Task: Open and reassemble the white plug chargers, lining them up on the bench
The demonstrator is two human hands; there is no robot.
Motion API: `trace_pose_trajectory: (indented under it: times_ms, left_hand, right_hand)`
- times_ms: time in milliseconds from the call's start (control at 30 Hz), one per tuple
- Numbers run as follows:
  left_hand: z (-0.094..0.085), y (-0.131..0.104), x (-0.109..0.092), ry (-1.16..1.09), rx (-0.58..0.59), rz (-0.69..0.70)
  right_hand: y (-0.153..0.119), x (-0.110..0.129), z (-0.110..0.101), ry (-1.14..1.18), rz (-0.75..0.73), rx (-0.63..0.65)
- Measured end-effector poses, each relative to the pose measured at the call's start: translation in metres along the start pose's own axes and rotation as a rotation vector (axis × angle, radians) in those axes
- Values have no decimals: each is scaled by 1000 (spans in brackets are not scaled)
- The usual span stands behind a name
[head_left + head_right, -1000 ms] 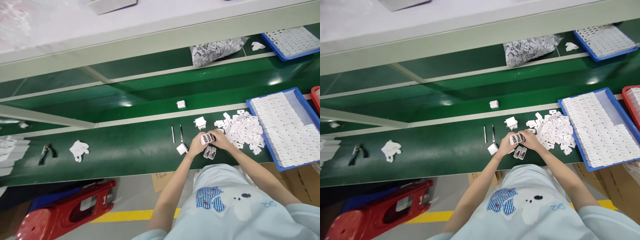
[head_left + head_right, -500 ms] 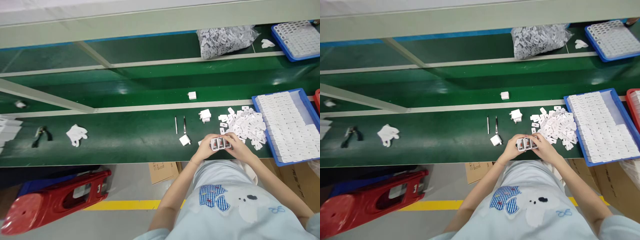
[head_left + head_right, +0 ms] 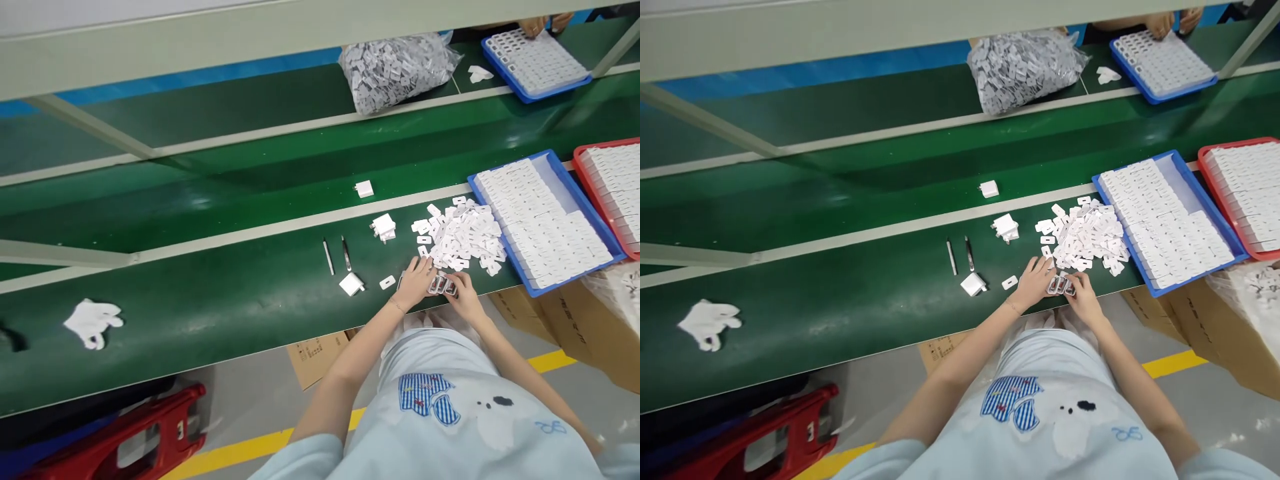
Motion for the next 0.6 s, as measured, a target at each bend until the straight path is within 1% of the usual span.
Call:
trace_pose_trajectory:
  times_ms: [100,200,367,500,600]
  left_hand:
    - [8,-7,4,57,16,-88]
    - [14,-13,5,78,33,-134]
    - [14,-17,5,79,33,-207]
    - [11,-24,8,78,-13,-324]
    - [6,-43,11,89,-89,-463]
  right_hand:
    - [4,-2,4,5,-20,74]
    - [7,-5,3,9,-49,162]
    - [22,-7,5,7,-88,272]
    - [41,7,13,-17,-166,381]
    - [55,26,12,-57,-245,464]
Point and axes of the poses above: each hand's wrist, its own y-axis towards the middle knuckle, its own z-axis out of the palm, x = y × z, the point moved 3 cm from there along y, towards the middle knuckle, and after that the axes turned 5 degrees about x, right-handed, at the moved point
